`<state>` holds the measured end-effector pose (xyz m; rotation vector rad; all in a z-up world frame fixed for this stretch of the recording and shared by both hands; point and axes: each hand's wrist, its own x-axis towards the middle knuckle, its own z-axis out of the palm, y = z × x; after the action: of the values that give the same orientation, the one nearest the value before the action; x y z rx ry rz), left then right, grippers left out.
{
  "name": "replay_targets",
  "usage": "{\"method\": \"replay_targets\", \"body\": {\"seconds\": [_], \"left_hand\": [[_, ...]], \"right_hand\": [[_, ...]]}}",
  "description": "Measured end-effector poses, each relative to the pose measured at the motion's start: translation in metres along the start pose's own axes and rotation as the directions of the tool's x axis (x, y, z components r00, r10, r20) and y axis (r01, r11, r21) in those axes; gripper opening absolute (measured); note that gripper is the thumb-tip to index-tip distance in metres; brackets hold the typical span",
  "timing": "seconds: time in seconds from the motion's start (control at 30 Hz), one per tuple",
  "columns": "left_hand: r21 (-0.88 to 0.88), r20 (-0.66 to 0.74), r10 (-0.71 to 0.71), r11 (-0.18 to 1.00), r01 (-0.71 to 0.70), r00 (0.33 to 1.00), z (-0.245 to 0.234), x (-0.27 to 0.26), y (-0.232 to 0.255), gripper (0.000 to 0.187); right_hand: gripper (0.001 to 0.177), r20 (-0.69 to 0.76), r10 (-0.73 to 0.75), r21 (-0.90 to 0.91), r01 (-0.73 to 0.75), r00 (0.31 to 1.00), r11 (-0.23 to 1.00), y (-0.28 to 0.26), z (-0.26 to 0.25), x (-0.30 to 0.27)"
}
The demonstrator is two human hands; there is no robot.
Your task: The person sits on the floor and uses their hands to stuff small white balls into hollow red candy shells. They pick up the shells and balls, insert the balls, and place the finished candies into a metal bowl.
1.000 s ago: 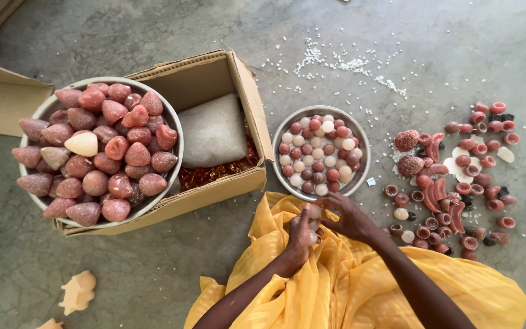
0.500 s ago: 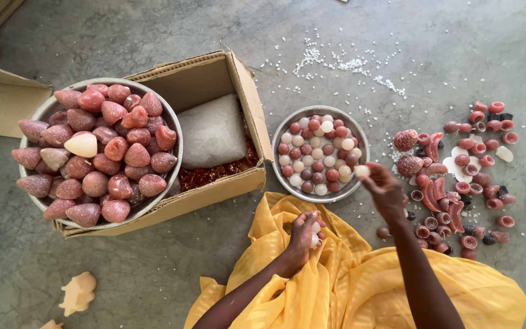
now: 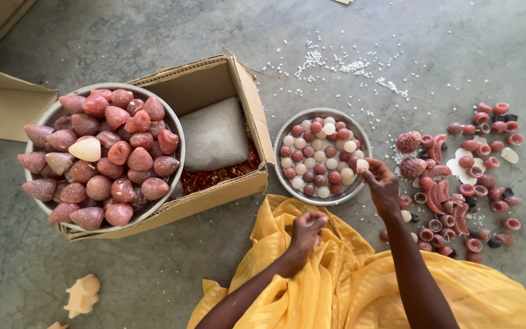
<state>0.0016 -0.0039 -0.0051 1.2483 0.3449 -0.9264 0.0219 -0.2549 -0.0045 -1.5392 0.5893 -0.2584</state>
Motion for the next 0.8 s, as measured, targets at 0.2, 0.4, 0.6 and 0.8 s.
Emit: {"method": "replay_targets", "body": {"seconds": [0.2,0.4,0.6,0.8], "left_hand": [[0.869,0.329,0.725,0.019,-0.495,0.605,-0.012,0.068,0.065,0.030],[0.845,0.519,0.646,-0.288,-0.451,0.560,-0.001,0.098,0.076,0.021],[0.786,0.617,0.559,-0.470,-0.401,0.555,0.003,0.118,0.059,0.014],[0.771,0.636,0.552,-0.484,-0.413,0.540,-0.002,0.131,0.057,0.020]], "right_hand": [[0.035,-0.008,0.037,-0.020,-0.037,0.999,0.999,0.013,-0.021,-0.025],[0.038,0.007,0.084,-0.125,-0.083,0.996,0.989,0.010,-0.045,-0.045],[0.038,-0.025,0.130,-0.077,-0.132,0.991,0.988,0.020,-0.066,-0.054],[0.037,0.013,0.121,-0.122,-0.119,0.993,0.985,0.016,-0.058,-0.054]]}}
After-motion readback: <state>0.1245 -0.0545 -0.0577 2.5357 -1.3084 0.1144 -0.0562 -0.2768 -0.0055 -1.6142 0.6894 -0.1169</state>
